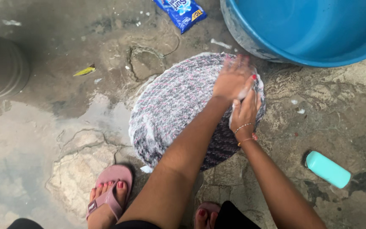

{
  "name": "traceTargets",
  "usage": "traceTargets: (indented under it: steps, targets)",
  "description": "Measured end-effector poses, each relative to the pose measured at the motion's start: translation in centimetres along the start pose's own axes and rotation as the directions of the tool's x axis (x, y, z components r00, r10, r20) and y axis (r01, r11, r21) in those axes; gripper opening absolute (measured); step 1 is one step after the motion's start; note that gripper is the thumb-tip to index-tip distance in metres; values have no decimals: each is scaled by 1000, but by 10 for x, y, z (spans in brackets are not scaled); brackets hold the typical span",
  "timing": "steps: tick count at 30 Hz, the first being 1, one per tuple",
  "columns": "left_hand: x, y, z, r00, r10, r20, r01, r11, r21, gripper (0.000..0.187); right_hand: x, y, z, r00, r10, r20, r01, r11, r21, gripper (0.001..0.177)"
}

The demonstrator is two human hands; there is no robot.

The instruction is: The person scrubs a circular woven rug with soapy water using their hands on a concrete floor next to a blue bucket.

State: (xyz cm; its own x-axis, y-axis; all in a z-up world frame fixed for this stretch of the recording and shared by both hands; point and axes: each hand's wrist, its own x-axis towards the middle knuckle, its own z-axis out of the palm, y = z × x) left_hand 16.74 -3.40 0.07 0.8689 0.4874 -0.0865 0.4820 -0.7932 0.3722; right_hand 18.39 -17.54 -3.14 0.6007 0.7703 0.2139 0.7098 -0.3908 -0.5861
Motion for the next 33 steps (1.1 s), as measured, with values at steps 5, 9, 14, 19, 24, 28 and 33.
traceTargets:
  steps: [5,9,14,19,24,28,33]
  targets:
    - [5,-6,3,960,263,95,-274,952,139,54,-1,-1,-1,991,110,73,-107,994,-36,46]
    - [-9,-35,-7,984,176,-30,-176,984,-22,53,7,-11,-9,1000,-18,17,18,1000,-3,46]
    - [-51,-72,-11,963,-110,-246,110,994,-14,62,6,-17,-13,999,-34,3,34,999,13,41]
    - [-89,-97,-17,901,-276,-335,302,953,26,67,5,-13,-11,1000,-26,15,26,1000,-4,39]
    - [-134,-107,-24,811,-467,-352,496,868,-9,70,4,-11,-9,999,-27,18,27,1000,-9,39]
    - [-168,-106,-26,731,-562,-387,619,785,29,71,4,-7,-6,999,-23,24,24,999,-24,39]
    - [-186,-90,-30,656,-680,-326,721,693,4,76,2,-5,-6,999,-29,30,30,998,-53,43]
